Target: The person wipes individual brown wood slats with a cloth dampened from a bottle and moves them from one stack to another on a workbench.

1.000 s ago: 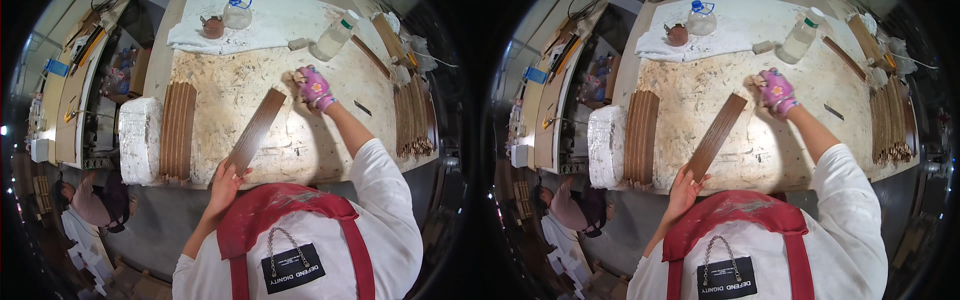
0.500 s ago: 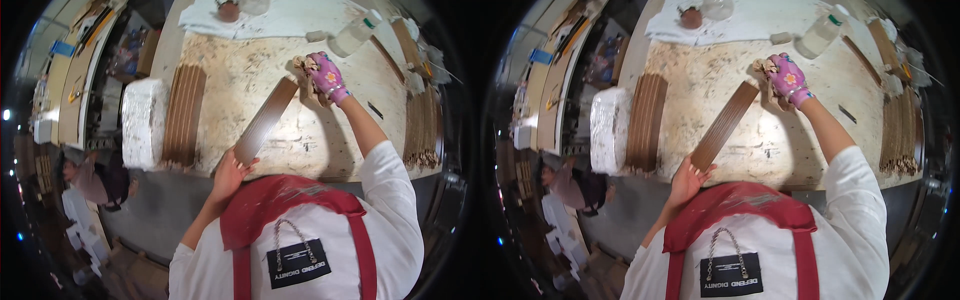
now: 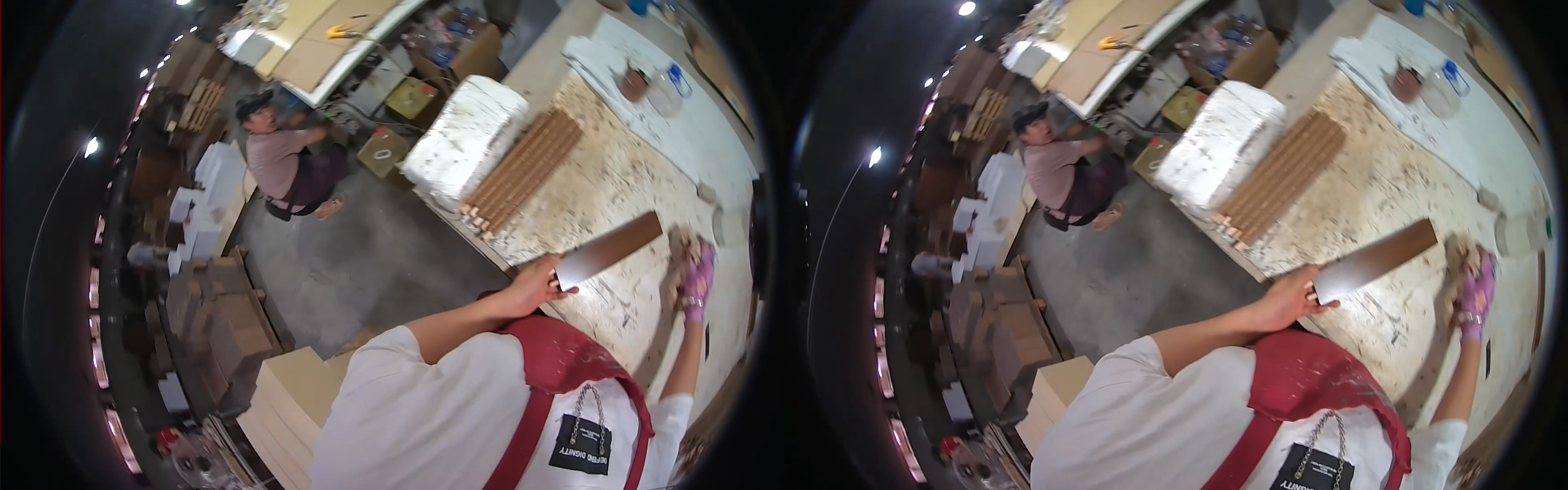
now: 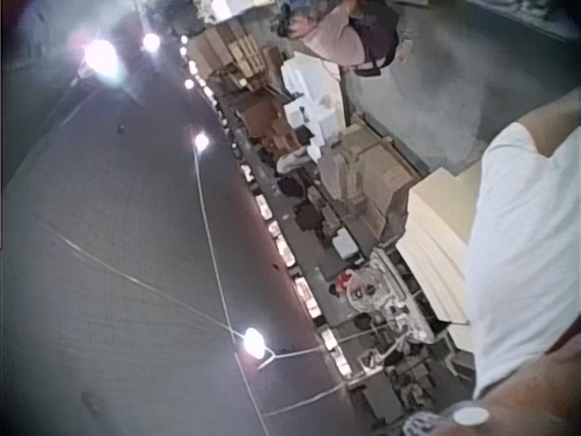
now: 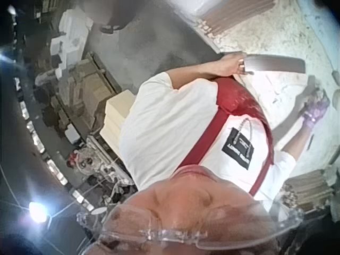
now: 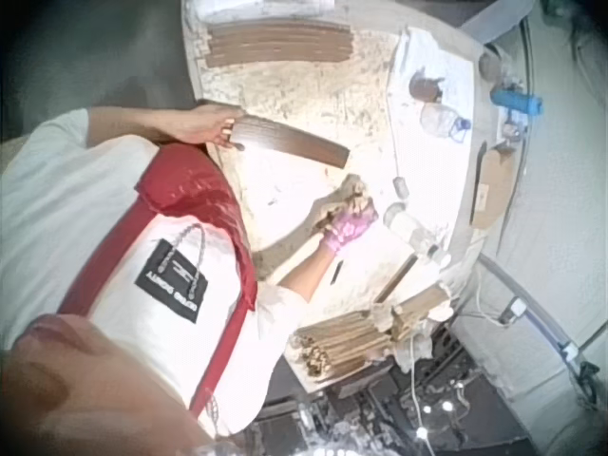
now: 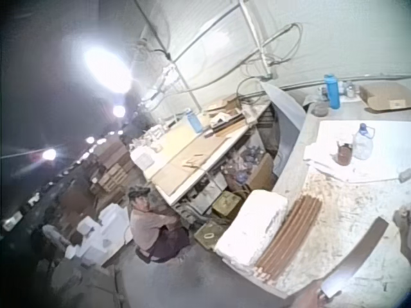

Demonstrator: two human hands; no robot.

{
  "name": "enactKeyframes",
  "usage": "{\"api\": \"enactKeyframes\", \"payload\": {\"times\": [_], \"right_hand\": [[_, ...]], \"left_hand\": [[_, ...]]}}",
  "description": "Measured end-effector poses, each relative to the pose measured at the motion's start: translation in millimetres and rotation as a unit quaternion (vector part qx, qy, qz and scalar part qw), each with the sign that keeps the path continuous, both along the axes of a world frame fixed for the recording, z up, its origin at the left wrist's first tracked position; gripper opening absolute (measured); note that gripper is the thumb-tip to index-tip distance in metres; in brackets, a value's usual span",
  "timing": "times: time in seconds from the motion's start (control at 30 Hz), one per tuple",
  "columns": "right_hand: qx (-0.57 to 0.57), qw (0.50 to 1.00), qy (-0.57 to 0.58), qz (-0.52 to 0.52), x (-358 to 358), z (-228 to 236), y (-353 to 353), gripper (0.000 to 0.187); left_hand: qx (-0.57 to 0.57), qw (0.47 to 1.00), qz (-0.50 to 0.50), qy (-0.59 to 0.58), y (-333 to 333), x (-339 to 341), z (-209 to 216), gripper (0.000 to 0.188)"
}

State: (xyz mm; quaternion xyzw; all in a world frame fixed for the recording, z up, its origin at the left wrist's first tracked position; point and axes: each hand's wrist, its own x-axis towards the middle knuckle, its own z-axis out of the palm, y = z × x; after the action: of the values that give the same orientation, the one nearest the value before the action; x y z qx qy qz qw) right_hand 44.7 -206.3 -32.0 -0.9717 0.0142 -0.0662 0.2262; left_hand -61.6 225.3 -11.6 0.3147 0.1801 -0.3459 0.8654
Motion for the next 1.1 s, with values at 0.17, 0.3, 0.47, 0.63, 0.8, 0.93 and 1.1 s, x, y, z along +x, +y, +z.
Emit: {"api": "enactKeyframes", "payload": {"times": [0.17, 0.3, 0.47, 0.63, 0.8, 0.93, 1.1], "right_hand": [[-0.227, 0.972, -0.013, 0.057, -58, 76, 33, 0.059], [0.066, 0.997, -0.042, 0.000, -81, 114, 142, 0.055], [0.071, 0.994, 0.063, 0.062, -73, 71, 172, 0.074], [0.024, 0.995, 0.092, 0.038, -70, 75, 180, 0.078], [-0.038, 0.995, 0.081, 0.052, -61, 79, 188, 0.075], [-0.029, 0.998, 0.043, 0.042, -59, 71, 194, 0.073], [0.025, 0.996, 0.050, 0.066, -45, 68, 195, 0.068]], "left_hand": [[-0.068, 0.997, -0.023, 0.018, -7, -3, 0, 0.042], [0.035, 0.997, -0.058, -0.039, -4, -17, 15, 0.035], [0.177, 0.953, -0.224, -0.099, -39, -4, 24, 0.027], [0.408, 0.766, -0.379, -0.323, -59, 16, 35, 0.028], [0.392, 0.752, -0.349, -0.399, -58, 18, 29, 0.020], [0.445, 0.671, -0.325, -0.496, -59, 27, 45, 0.018], [0.435, 0.703, -0.155, -0.541, -19, 57, 51, 0.014]]}}
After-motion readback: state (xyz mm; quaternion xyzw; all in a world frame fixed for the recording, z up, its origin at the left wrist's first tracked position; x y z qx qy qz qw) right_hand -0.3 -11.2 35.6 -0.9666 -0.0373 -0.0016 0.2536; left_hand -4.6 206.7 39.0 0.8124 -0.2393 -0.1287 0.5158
